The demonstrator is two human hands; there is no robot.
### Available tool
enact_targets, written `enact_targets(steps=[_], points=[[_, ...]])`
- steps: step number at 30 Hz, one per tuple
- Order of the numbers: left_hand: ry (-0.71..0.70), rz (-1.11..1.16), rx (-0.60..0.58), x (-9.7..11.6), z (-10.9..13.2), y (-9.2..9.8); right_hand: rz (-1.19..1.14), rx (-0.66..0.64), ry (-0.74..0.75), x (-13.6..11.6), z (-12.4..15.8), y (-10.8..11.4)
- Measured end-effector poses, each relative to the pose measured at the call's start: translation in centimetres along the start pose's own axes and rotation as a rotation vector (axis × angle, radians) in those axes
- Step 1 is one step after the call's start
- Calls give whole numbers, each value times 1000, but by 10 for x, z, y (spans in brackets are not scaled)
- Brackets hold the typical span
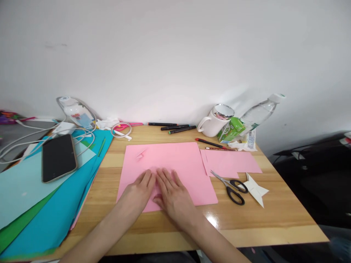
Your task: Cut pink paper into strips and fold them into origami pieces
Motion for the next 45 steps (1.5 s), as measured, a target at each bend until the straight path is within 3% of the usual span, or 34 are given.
enact_targets(steps=[4, 9, 15, 22, 25, 28, 34, 41, 45], points=[[4, 3, -29, 6, 0, -3, 52, 20, -23, 10, 12, 5], [136, 18, -67, 12, 2, -12, 95, 58, -44, 16, 20, 8], [244, -1, -39, 12, 4, -10, 110, 39, -61, 15, 19, 8], [259, -16, -54, 8, 8, -7, 123, 20, -45, 19, 10, 18], [249, -13, -36, 8, 10, -7, 27, 19, -69, 26, -6, 25], [235, 19, -36, 6, 10, -11, -108, -46, -194, 37, -27, 25], [188, 50, -105, 2, 10, -16, -280, -133, -188, 38, -59, 25], [248, 1, -251, 1, 10, -11, -504, -194, -294, 52, -71, 20], [270, 74, -193, -2, 13, -9, -673, -159, -324, 59, -69, 17]])
Point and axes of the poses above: each hand's wrist, its own z-axis away from the middle knuckle, its own y-axis out of the back of the hand, x = y × z, the point moved 6 cm from there along -z, towards the middle knuckle, and after that the axes turned 7 degrees about -z, right-handed, at the moved point
